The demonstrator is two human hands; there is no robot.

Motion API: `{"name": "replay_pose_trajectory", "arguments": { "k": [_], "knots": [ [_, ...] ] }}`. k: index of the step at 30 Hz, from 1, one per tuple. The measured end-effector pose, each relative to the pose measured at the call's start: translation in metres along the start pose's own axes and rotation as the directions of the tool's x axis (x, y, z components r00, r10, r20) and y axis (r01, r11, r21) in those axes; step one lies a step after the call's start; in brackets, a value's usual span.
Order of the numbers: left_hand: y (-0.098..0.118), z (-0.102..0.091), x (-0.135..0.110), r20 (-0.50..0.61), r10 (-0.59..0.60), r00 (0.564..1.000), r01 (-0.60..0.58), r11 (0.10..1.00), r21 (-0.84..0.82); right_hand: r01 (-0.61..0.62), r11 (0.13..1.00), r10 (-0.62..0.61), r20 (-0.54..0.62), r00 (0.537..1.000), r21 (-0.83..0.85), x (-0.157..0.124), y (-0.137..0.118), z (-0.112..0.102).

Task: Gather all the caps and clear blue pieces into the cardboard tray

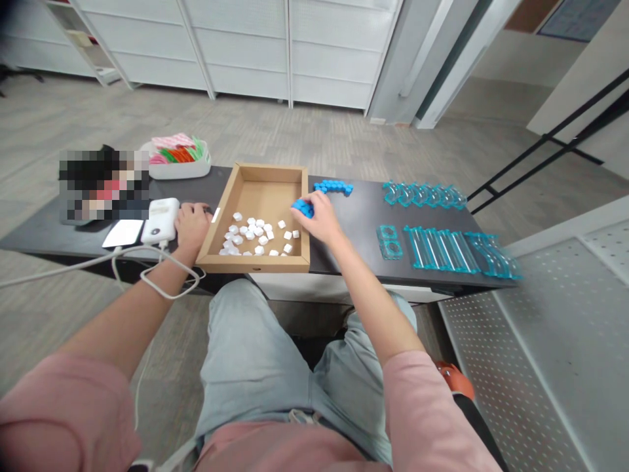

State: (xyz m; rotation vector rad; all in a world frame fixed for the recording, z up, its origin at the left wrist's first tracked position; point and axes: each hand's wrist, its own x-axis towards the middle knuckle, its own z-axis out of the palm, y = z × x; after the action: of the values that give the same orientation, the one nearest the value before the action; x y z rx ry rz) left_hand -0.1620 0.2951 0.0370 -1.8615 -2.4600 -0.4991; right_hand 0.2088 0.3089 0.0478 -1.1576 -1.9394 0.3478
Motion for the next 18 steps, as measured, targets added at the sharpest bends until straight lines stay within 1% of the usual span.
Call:
{"name": "replay_pose_trajectory", "arguments": {
  "k": [1, 3, 4, 6, 7, 9, 11, 13, 15, 16, 18],
  "knots": [
    [0.0, 0.0, 0.0, 0.0, -0.004, 1.0, 0.004, 1.0, 0.006, 0.045, 0.999, -0.046, 0.058, 0.997, 0.012, 0.005, -0.014, 0.01],
    [0.001, 0.0, 0.0, 0.001, -0.007, 1.0, 0.007, 1.0, 0.016, 0.117, 0.993, -0.121, 0.172, 0.978, 0.033, 0.012, -0.036, 0.028],
    [0.001, 0.0, 0.0, 0.001, -0.005, 1.0, 0.005, 1.0, 0.02, 0.139, 0.989, -0.145, 0.21, 0.967, 0.042, 0.014, -0.044, 0.035],
    [0.001, 0.0, 0.0, -0.004, 0.004, 1.0, -0.004, 1.0, 0.026, 0.145, 0.987, -0.156, 0.23, 0.961, 0.064, 0.015, -0.048, 0.04],
    [0.0, 0.0, 0.0, -0.007, 0.011, 1.0, -0.011, 1.0, 0.028, 0.133, 0.988, -0.146, 0.212, 0.966, 0.076, 0.015, -0.045, 0.039],
    [0.0, 0.0, 0.0, -0.01, 0.021, 1.0, -0.021, 0.999, 0.028, 0.09, 0.991, -0.102, 0.134, 0.986, 0.094, 0.014, -0.028, 0.031],
    [0.0, 0.0, -0.001, -0.009, 0.025, 1.0, -0.025, 0.999, 0.028, 0.022, 0.996, -0.025, 0.029, 0.999, 0.088, 0.01, -0.003, 0.019],
    [0.0, 0.0, -0.001, -0.01, 0.024, 1.0, -0.023, 0.999, 0.027, -0.078, 0.995, 0.08, -0.041, 0.996, 0.054, 0.003, 0.023, 0.008],
    [0.0, -0.001, -0.002, -0.007, 0.021, 1.0, -0.021, 0.999, 0.025, -0.164, 0.986, 0.163, -0.029, 0.986, -0.015, -0.006, 0.044, 0.0],
    [0.001, -0.001, -0.001, -0.006, 0.018, 1.0, -0.018, 1.0, 0.025, -0.176, 0.983, 0.177, 0.005, 0.984, -0.059, -0.011, 0.051, -0.001],
    [0.001, 0.0, -0.001, -0.003, 0.013, 1.0, -0.013, 1.0, 0.026, -0.146, 0.978, 0.16, 0.088, 0.983, -0.15, -0.02, 0.057, -0.001]
  ]
}}
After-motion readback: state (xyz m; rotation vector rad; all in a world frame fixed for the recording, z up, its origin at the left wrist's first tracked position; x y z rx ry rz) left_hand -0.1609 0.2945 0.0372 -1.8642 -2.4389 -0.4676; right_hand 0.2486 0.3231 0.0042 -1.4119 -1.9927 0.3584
